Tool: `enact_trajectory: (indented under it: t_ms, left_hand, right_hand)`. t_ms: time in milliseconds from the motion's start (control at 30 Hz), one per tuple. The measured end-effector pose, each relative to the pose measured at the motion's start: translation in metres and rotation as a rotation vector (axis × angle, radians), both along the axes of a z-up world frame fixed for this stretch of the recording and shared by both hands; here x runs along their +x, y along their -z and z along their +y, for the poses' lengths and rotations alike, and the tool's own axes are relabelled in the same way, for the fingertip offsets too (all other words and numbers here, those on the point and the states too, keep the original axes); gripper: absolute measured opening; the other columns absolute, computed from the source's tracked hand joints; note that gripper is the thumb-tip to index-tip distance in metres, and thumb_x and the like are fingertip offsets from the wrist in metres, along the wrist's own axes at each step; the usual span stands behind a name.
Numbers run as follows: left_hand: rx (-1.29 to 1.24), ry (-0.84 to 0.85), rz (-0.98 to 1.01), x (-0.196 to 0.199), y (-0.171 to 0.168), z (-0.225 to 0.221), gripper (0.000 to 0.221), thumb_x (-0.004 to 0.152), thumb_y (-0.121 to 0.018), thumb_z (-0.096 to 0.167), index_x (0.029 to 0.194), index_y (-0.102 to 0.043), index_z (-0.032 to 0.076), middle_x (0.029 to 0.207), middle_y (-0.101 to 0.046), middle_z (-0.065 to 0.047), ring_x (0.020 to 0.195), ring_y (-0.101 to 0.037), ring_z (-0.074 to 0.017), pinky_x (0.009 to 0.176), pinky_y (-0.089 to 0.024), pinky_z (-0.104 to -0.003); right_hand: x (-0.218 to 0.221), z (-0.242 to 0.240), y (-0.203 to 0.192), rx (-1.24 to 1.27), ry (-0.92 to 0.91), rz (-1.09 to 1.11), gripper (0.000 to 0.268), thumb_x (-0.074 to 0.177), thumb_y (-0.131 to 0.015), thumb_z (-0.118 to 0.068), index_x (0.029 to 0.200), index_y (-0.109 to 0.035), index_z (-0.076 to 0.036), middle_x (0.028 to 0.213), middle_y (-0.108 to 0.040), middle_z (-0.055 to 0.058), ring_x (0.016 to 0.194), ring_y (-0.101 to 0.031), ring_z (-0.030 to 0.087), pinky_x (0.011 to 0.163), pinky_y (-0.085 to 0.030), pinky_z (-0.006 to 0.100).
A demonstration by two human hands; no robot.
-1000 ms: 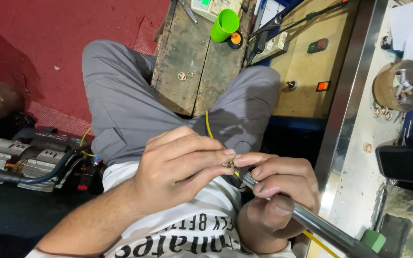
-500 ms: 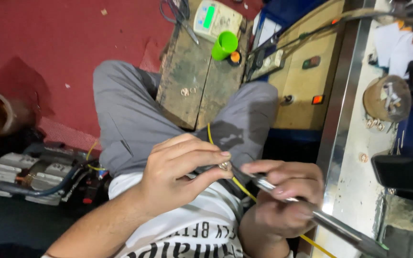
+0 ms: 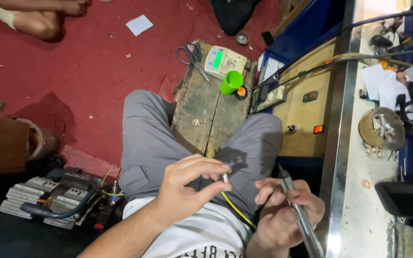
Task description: Polishing a jewelry ring using a handheld rotary tool at a workshop bench.
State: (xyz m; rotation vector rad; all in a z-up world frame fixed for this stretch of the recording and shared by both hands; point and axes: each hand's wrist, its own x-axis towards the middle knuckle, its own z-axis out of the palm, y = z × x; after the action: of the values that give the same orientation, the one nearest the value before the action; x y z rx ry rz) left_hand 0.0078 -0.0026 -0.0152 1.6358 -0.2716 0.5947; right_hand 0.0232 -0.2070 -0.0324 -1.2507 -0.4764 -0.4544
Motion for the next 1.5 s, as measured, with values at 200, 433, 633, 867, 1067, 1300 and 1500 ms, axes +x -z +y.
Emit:
enact_trajectory:
  t_ms: [200,433,633,867,1067,1300,1500]
  left_hand:
    - [-0.029,-0.019,0.019,0.000,0.007,-0.001,0.026,0.082,-0.088,0.017,0.103,-0.074,0.010,0.093,-0.078,-0.004,0.070,-0.066,-0.0125,0.069,-0.056,-0.025]
    - [-0.042,-0.057,0.007,0.003,0.004,0.008,0.023,0.081,-0.087,0.015,0.099,-0.074,0.010,0.093,-0.078,-0.005,0.070,-0.065,-0.0134,0.070,-0.057,-0.026]
    - [-0.079,-0.083,0.003,0.016,0.004,0.010,0.021,0.080,-0.088,0.010,0.096,-0.074,0.009,0.091,-0.078,-0.007,0.070,-0.066,-0.0127,0.067,-0.058,-0.025]
    - [-0.117,-0.112,0.094,0.040,0.023,0.004,0.019,0.079,-0.088,0.011,0.094,-0.077,0.011,0.089,-0.079,-0.004,0.068,-0.065,-0.0099,0.065,-0.056,-0.023]
    - [-0.182,-0.133,0.218,0.051,0.036,-0.002,0.025,0.076,-0.090,0.011,0.098,-0.080,0.009,0.078,-0.075,-0.002,0.066,-0.063,-0.0096,0.065,-0.056,-0.024]
    - [-0.138,-0.109,0.240,0.049,0.020,0.001,0.025,0.077,-0.090,0.012,0.100,-0.080,0.009,0.077,-0.074,0.000,0.066,-0.062,-0.0092,0.065,-0.055,-0.024]
    - [-0.113,-0.072,0.227,0.032,0.001,-0.009,0.024,0.078,-0.089,0.015,0.100,-0.080,0.009,0.085,-0.080,-0.001,0.066,-0.062,-0.0060,0.066,-0.056,-0.023]
  right_hand:
    - [-0.003,0.027,-0.016,-0.177,0.142,0.030,0.018,0.108,-0.058,-0.031,0.115,-0.047,-0.020,0.088,-0.045,0.009,0.060,-0.060,0.021,0.073,-0.065,0.041]
    - [0.005,0.044,-0.008,-0.196,0.119,-0.018,0.021,0.109,-0.051,-0.023,0.122,-0.038,-0.011,0.077,-0.060,0.023,0.060,-0.068,0.029,0.077,-0.067,0.046]
    - [0.029,0.048,-0.007,-0.108,-0.031,-0.054,0.035,0.108,-0.060,-0.046,0.113,-0.054,-0.012,0.090,-0.056,0.013,0.060,-0.069,0.023,0.076,-0.068,0.041]
    - [0.065,0.062,-0.021,-0.208,0.100,-0.087,0.055,0.110,-0.044,-0.059,0.082,-0.051,-0.012,0.086,-0.047,0.008,0.059,-0.062,0.019,0.058,-0.054,0.028]
    - [0.072,0.058,-0.018,-0.264,-0.011,0.057,0.048,0.110,-0.043,-0.049,0.084,-0.053,-0.009,0.082,-0.049,0.011,0.061,-0.065,0.024,0.061,-0.055,0.033]
    - [0.062,0.058,-0.016,-0.227,0.072,0.090,0.046,0.109,-0.042,-0.045,0.083,-0.054,-0.009,0.077,-0.048,0.013,0.056,-0.061,0.026,0.058,-0.054,0.034]
    - [0.043,0.037,-0.017,-0.152,0.070,0.033,0.047,0.110,-0.047,-0.049,0.091,-0.053,-0.006,0.088,-0.049,0.014,0.061,-0.067,0.031,0.059,-0.062,0.037]
